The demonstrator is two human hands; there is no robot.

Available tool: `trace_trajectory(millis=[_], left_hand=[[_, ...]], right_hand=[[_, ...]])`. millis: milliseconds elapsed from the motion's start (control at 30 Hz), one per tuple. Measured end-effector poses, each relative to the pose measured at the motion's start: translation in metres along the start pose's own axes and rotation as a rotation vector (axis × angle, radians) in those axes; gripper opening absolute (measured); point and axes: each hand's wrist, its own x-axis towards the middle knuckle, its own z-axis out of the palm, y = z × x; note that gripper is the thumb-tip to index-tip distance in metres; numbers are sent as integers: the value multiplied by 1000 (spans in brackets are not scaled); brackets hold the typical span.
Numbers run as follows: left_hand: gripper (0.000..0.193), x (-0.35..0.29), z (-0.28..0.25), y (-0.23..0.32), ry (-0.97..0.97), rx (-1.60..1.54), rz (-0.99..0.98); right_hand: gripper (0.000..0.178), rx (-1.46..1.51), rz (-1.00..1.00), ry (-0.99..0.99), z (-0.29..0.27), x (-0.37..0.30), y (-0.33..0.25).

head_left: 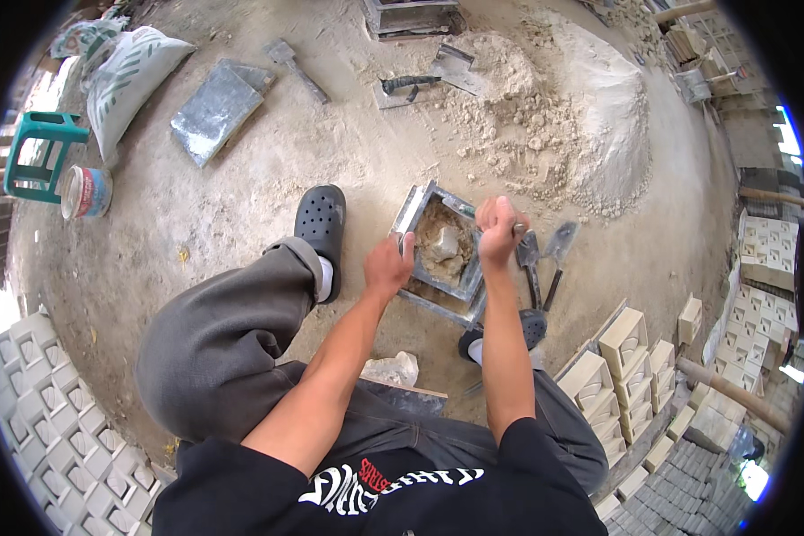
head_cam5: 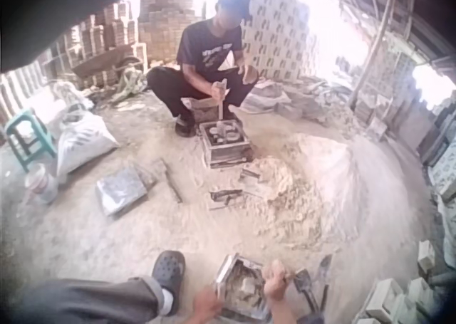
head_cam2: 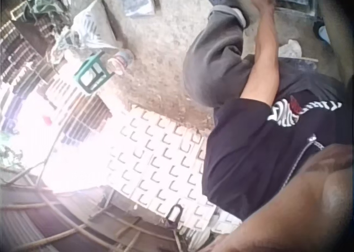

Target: The person fills a metal mold with a sand-like mixture using a trowel and compacts it by hand.

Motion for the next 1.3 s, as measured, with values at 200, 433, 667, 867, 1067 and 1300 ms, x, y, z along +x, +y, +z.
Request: trace_trajectory(millis=[200,433,667,867,1067,1300], left_hand=[[48,-13,-1,-2,-28,7,-25],[46,-7,-2,7,-18,7,-30],[45,-11,-3,15,2,-62,-44],[46,-7,-1,-2,72,-62,-31],[45,-13,3,-4,117,-132,-45],[44,-14,5,6,123,-138,-28]], right_hand=[[41,-144,151,-56,14,2,-5],[42,-349,55,-137,17,6,11],[37,-352,-41,-112,10,-10,32],[41,-110,54,-135,25,-12,-10],[41,-127,143,-100,19,-4,6],[44,-145,27,-79,2,-23,26]])
